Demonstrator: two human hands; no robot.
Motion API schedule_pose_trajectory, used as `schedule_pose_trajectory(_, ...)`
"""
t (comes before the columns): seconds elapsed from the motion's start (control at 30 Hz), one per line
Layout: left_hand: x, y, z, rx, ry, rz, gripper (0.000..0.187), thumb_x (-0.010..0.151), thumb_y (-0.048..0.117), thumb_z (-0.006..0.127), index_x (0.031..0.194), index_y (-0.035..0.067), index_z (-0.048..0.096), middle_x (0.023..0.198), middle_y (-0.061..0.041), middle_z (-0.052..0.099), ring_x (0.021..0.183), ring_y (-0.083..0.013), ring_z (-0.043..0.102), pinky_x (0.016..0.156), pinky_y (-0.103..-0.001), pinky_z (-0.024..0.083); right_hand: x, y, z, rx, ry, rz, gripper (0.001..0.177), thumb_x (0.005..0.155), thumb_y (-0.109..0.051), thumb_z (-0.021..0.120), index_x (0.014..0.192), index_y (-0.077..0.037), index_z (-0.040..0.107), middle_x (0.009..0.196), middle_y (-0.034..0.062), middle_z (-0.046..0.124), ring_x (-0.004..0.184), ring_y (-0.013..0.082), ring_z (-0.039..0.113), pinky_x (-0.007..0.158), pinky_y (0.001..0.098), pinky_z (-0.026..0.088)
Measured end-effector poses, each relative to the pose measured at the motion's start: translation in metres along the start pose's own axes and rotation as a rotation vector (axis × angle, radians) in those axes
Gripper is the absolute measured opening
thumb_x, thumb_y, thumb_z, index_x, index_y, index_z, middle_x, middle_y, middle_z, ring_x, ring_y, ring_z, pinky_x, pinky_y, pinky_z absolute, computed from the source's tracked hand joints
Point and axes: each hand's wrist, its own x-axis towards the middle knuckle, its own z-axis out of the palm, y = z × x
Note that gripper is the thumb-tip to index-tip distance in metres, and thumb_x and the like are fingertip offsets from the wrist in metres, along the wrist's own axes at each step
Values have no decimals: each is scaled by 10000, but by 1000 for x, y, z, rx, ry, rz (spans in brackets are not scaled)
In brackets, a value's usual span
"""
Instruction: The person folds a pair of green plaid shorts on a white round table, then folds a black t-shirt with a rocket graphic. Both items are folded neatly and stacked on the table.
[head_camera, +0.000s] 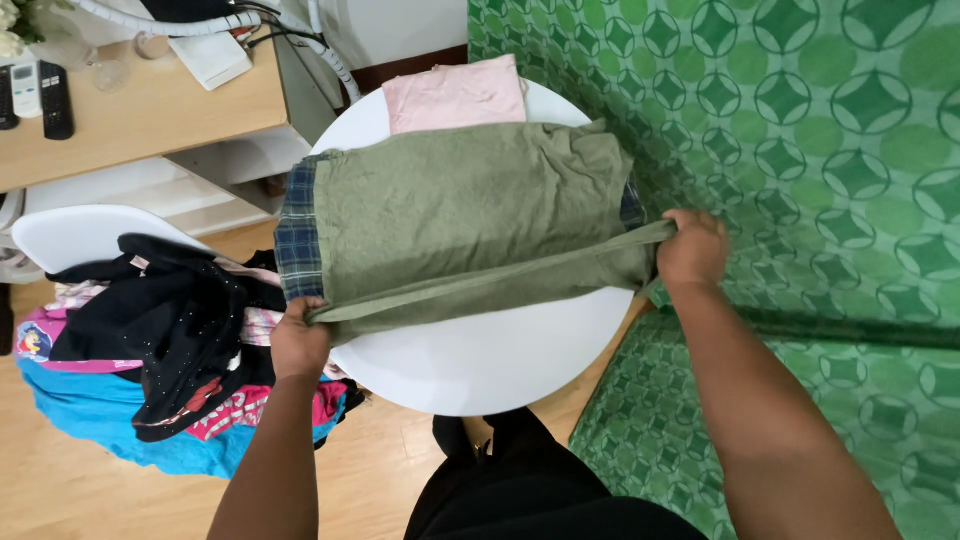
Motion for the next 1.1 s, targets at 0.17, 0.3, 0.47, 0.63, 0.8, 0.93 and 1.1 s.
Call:
schedule_pose_trajectory(0.17, 9, -5, 3, -68, -18, -51, 225, 876, 158, 704, 1096, 121, 734, 983, -141, 771, 922, -283, 743, 859, -376, 563, 23, -11, 3, 28, -33, 11, 398, 818, 40, 715, 1165, -145, 777, 1272, 132, 671, 1213, 397, 555, 1012, 513, 483)
schedule_pose_trajectory(0.3, 13, -2, 4, -66, 37, -17, 295, 855, 179, 719, 1142, 108, 724, 997, -148, 758, 926, -273, 725, 861, -371, 551, 41, -21, -1, 57, -162, 113, 370, 844, 11, 699, 1157, -172, 777, 1301, 118, 635, 1223, 400, 552, 911, 530, 532)
schedule_pose_trajectory(0.47, 18, 11, 7, -92, 58, -27, 399, 816, 153, 746, 1200, 76, 672, 1049, -154, 744, 961, -273, 714, 882, -373, 545, 57, -30, -7, 69, -258, 185, 301, 892, -62, 671, 1147, -183, 775, 1322, 129, 599, 1154, 402, 593, 888, 537, 552)
schedule_pose_trajectory(0.63, 29, 20, 2, -110, 45, -23, 459, 786, 130, 787, 1222, 67, 657, 1088, -143, 742, 983, -277, 711, 890, -369, 548, 68, -41, -9, 41, -352, 271, 270, 938, -96, 613, 1135, -184, 776, 1377, 122, 569, 1127, 410, 609, 887, 550, 555)
schedule_pose_trajectory(0.8, 47, 36, -11, -55, -8, -54, 499, 789, 164, 808, 1255, 91, 648, 1150, -154, 748, 1032, -294, 716, 912, -384, 546, 75, -47, -10, 16, -391, 314, 293, 916, -97, 623, 1155, -185, 768, 1507, 151, 469, 1128, 424, 606, 881, 565, 534)
schedule_pose_trajectory(0.93, 69, 31, 1, -4, 21, -16, 552, 774, 166, 818, 1286, 85, 626, 1167, -188, 732, 1062, -334, 706, 930, -412, 542, 78, -40, 6, -21, -451, 356, 319, 924, -93, 649, 1198, -214, 761, 1466, 173, 501, 1142, 420, 620, 907, 532, 553)
schedule_pose_trajectory(1.1, 82, 11, 15, 113, 68, -89, 581, 838, 198, 777, 1364, 75, 565, 1189, -260, 694, 1105, -432, 663, 954, -465, 515, 74, -41, 21, 27, -396, 426, 338, 932, -75, 656, 1244, -192, 717, 1550, 240, 359, 984, 464, 646, 713, 561, 588)
